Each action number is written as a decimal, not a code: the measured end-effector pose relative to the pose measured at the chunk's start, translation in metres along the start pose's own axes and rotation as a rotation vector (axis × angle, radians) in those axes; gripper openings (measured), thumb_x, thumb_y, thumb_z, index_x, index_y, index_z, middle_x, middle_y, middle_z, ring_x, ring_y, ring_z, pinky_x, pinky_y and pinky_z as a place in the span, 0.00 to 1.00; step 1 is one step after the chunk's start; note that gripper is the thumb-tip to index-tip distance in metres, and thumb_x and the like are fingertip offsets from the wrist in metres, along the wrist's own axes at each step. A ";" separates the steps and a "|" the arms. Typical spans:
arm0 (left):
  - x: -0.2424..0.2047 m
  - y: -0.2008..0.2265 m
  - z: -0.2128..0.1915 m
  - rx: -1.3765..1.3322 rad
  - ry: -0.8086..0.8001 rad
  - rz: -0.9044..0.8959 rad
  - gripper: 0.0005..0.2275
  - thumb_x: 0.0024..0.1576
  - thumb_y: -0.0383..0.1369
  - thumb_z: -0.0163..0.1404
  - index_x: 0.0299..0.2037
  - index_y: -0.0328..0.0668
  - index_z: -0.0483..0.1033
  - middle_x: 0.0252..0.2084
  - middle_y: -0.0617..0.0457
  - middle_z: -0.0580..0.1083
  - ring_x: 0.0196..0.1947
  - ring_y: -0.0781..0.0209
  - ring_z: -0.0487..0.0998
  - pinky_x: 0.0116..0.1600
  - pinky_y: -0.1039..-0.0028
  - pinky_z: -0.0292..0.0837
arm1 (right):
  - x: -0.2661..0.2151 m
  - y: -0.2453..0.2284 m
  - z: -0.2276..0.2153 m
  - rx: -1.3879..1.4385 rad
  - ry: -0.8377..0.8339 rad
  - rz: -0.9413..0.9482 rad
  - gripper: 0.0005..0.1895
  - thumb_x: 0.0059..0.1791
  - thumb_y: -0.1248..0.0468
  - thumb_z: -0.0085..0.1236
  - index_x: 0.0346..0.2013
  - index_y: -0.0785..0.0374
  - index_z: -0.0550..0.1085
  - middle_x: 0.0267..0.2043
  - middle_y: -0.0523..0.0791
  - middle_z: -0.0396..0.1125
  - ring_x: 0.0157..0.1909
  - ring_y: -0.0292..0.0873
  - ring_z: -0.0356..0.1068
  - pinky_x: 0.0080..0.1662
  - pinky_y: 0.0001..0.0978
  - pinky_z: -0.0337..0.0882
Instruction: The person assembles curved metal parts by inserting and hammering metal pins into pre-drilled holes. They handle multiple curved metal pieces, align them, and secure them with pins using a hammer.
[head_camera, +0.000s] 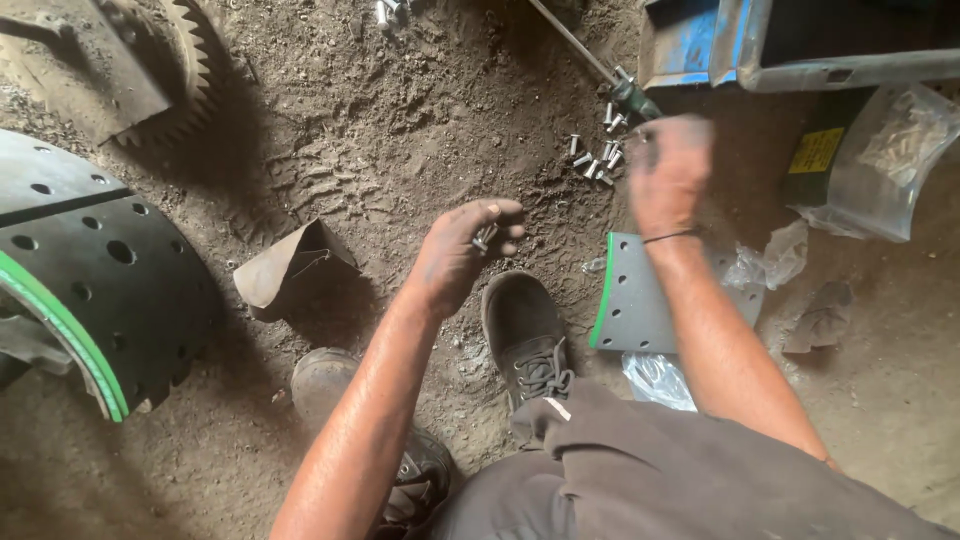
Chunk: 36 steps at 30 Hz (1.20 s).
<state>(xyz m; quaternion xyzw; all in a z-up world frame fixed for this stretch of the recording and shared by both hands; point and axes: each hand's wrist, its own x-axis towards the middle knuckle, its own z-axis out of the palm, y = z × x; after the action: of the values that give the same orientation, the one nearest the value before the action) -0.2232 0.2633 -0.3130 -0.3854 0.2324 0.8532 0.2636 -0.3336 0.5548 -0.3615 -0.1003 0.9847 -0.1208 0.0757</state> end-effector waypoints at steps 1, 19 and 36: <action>-0.003 -0.006 -0.001 -0.008 0.006 -0.009 0.13 0.63 0.33 0.46 0.49 0.29 0.78 0.43 0.48 0.78 0.42 0.62 0.78 0.46 0.74 0.77 | -0.005 -0.010 0.005 0.066 -0.062 0.010 0.19 0.55 0.57 0.64 0.56 0.63 0.73 0.57 0.57 0.67 0.62 0.59 0.67 0.63 0.51 0.69; 0.018 -0.053 0.015 -0.188 0.137 0.021 0.15 0.65 0.35 0.45 0.52 0.31 0.76 0.45 0.47 0.77 0.45 0.59 0.79 0.53 0.70 0.78 | -0.016 -0.082 -0.040 0.372 -0.366 0.172 0.07 0.47 0.63 0.68 0.40 0.56 0.82 0.41 0.44 0.78 0.42 0.40 0.77 0.47 0.33 0.76; 0.028 -0.035 0.032 -0.245 0.107 -0.093 0.20 0.64 0.44 0.41 0.47 0.34 0.77 0.37 0.49 0.78 0.37 0.63 0.80 0.43 0.75 0.80 | -0.018 -0.038 -0.020 0.468 -0.176 -0.031 0.10 0.54 0.59 0.65 0.47 0.60 0.79 0.48 0.48 0.75 0.50 0.49 0.76 0.53 0.42 0.75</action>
<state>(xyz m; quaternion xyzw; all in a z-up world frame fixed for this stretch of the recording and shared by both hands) -0.2339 0.3166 -0.3230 -0.4700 0.1222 0.8403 0.2410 -0.3129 0.5270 -0.3303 -0.1053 0.9178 -0.3376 0.1805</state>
